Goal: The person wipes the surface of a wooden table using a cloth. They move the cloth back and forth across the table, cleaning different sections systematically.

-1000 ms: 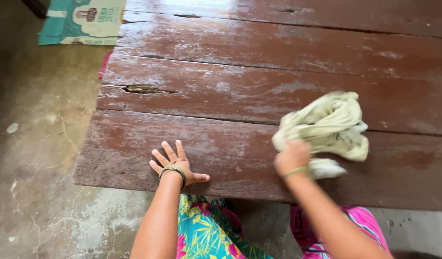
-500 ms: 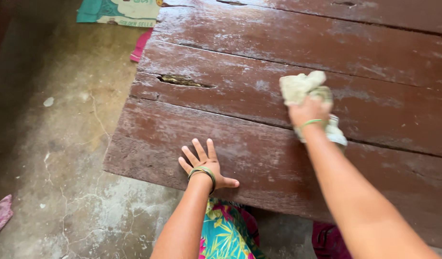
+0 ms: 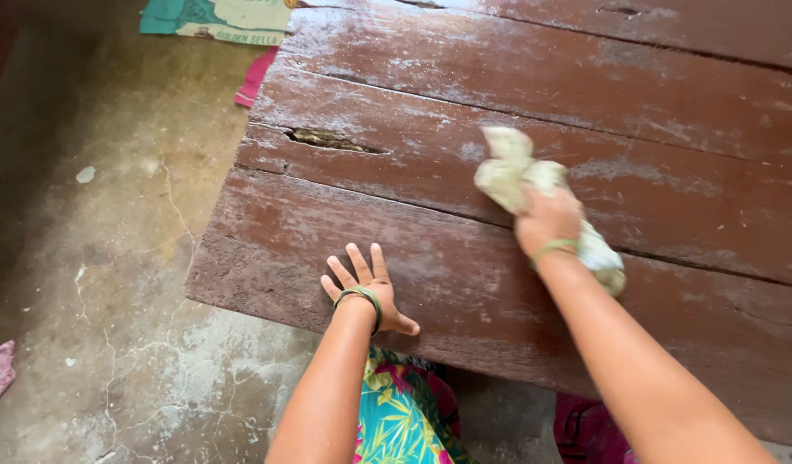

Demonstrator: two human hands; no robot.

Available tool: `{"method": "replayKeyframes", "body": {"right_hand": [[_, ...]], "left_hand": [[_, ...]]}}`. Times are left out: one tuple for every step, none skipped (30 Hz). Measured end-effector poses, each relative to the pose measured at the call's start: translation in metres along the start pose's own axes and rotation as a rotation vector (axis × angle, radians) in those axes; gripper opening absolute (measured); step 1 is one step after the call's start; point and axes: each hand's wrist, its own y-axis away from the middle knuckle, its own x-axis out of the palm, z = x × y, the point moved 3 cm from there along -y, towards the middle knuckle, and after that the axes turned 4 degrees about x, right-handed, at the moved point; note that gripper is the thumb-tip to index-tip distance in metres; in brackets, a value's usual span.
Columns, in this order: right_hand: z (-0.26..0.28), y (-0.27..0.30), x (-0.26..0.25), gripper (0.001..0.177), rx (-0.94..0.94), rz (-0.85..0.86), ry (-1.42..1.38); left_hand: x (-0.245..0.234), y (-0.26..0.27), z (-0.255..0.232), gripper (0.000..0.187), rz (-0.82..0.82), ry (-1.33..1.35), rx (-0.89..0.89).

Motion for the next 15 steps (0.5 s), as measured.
{"method": "replayKeyframes", "body": {"right_hand": [[-0.012,0.012,-0.014,0.039,0.049,-0.113,0.086],[-0.009,0.024,-0.012,0.037,0.116,0.122,0.172],[-0.001,0.039,-0.014,0.044,0.193,0.35,0.26],[0.025,0.06,-0.021,0.042,0.005,0.393,0.289],[0.052,0.085,-0.031,0.023,-0.032,0.384,0.205],[0.079,0.106,-0.05,0.013,-0.119,0.165,-0.156],[0.106,0.135,-0.068,0.013,-0.148,0.052,-0.23],[0.123,0.161,-0.085,0.017,-0.276,-0.002,-0.302],[0.135,0.177,-0.094,0.022,-0.406,-0.068,-0.379],[0.123,0.17,-0.087,0.016,-0.392,0.029,-0.329],[0.097,0.159,-0.076,0.011,-0.375,0.133,-0.278],[0.074,0.156,-0.065,0.012,-0.357,0.237,-0.226],[0.038,0.151,-0.064,0.042,-0.308,0.104,-0.082],[-0.004,0.14,-0.055,0.041,-0.139,0.213,0.034],[-0.048,0.135,-0.053,0.036,0.039,0.296,0.216]], "left_hand": [[0.001,-0.001,-0.001,0.166,0.007,0.001,0.004],[0.003,0.0,0.0,0.166,0.003,0.005,0.001],[0.004,0.0,0.001,0.166,-0.007,0.005,0.003],[0.004,-0.001,0.002,0.166,-0.016,0.004,0.006],[0.005,-0.003,0.001,0.165,-0.025,-0.005,0.003],[0.005,-0.006,0.001,0.164,-0.034,-0.014,0.001],[0.01,-0.006,0.003,0.163,-0.037,-0.015,-0.006],[0.015,-0.005,0.002,0.161,-0.065,-0.066,0.01],[0.014,-0.002,0.004,0.159,-0.104,-0.12,0.017],[0.01,0.003,0.009,0.156,-0.143,-0.174,0.024],[0.004,0.01,0.018,0.149,-0.174,-0.161,0.002],[-0.008,0.017,0.033,0.144,-0.206,-0.148,-0.02],[-0.017,0.025,0.046,0.14,-0.232,-0.136,-0.041],[-0.021,0.035,0.068,0.14,-0.259,-0.109,-0.146],[-0.024,0.044,0.094,0.141,-0.287,-0.083,-0.248]]}}
